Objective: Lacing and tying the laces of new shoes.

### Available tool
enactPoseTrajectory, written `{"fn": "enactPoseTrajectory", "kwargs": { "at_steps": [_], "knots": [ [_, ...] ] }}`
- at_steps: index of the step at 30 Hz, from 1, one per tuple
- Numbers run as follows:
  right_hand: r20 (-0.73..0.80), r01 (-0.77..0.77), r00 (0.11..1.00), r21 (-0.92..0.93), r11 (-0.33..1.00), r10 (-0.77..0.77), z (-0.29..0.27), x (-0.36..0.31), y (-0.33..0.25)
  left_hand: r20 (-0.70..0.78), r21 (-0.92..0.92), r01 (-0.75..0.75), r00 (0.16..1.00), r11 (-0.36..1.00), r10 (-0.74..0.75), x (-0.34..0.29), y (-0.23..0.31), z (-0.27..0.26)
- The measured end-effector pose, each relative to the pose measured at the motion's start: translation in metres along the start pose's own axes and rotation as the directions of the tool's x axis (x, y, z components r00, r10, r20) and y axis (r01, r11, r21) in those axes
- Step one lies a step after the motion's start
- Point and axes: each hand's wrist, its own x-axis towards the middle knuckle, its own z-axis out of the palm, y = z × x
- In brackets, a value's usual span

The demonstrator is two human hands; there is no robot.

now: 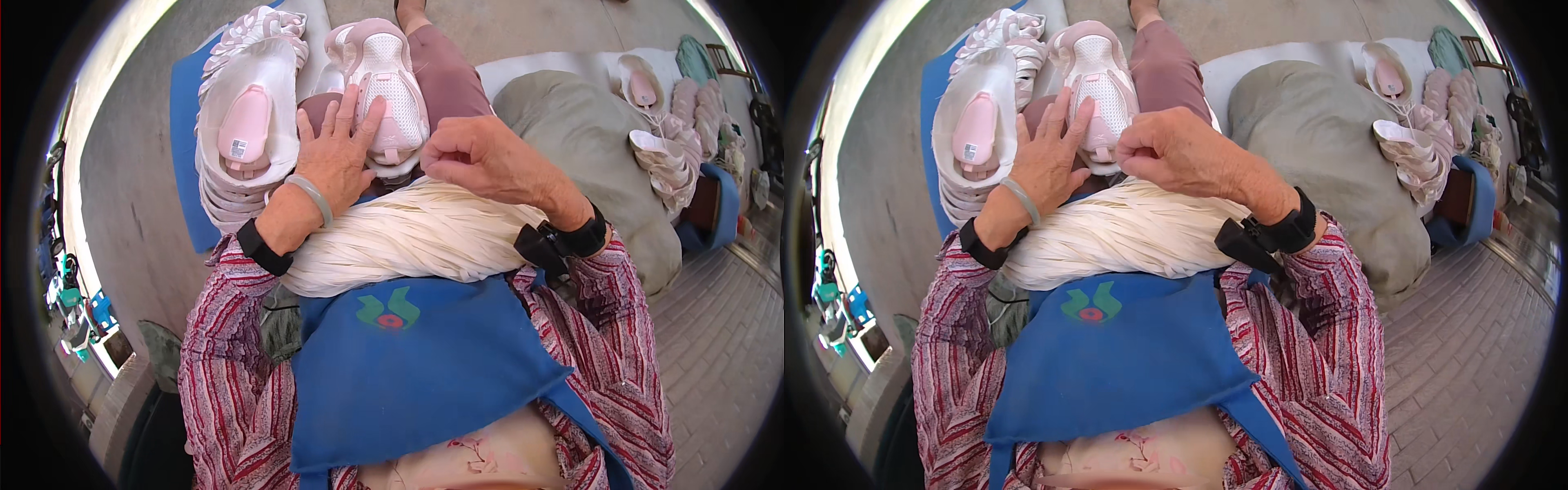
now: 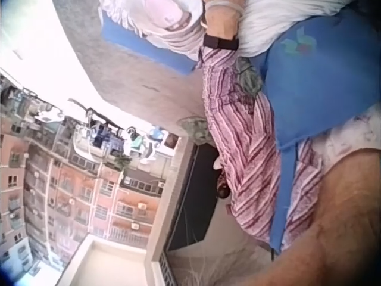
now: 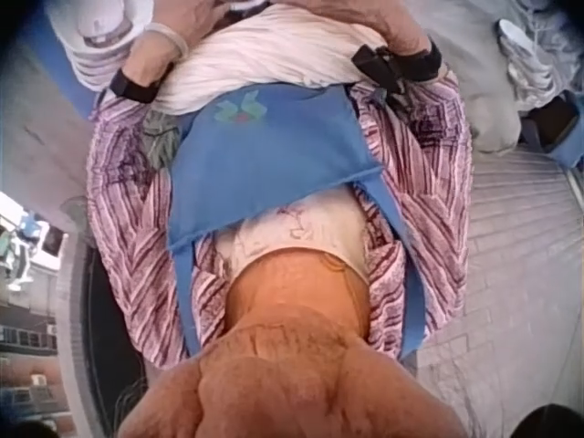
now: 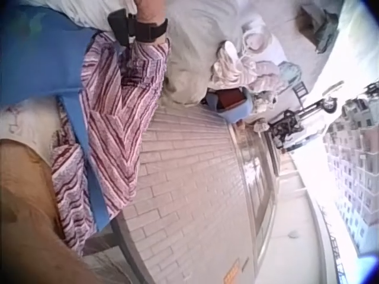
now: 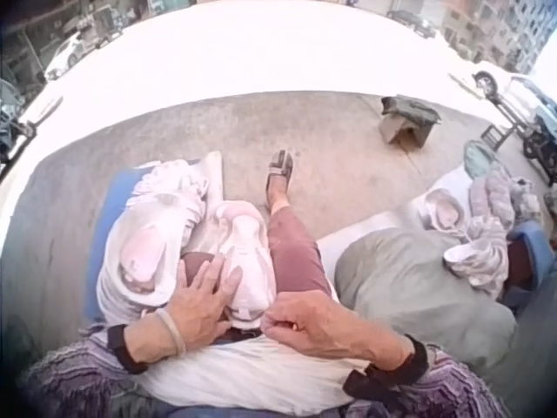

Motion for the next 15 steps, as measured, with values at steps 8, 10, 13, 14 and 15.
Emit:
{"fn": "enactPoseTrajectory", "kwargs": {
  "at_steps": [8,10,13,14,15],
  "knots": [
    [0.171,0.101,0.984,-0.299,0.949,-0.051,0.039,-0.022,-0.001,-0.019,-0.248,-0.078,0.997,0.966,0.076,-0.061,-0.017,-0.014],
    [0.162,0.112,0.985,-0.322,0.94,-0.062,0.04,-0.021,-0.002,-0.013,-0.272,-0.068,0.998,0.96,0.067,-0.074,-0.019,-0.018],
    [0.154,0.11,0.986,-0.357,0.928,-0.058,0.045,-0.017,-0.003,-0.049,-0.398,-0.03,0.999,0.917,0.012,-0.077,-0.022,-0.027],
    [0.151,0.098,0.988,-0.368,0.925,-0.044,0.046,-0.016,-0.003,-0.048,-0.53,-0.015,0.999,0.848,-0.012,-0.073,-0.021,-0.033],
    [0.159,0.099,0.986,-0.371,0.923,-0.043,0.046,-0.015,-0.004,-0.044,-0.65,-0.002,0.998,0.76,-0.035,-0.071,-0.018,-0.038]
  ]
}}
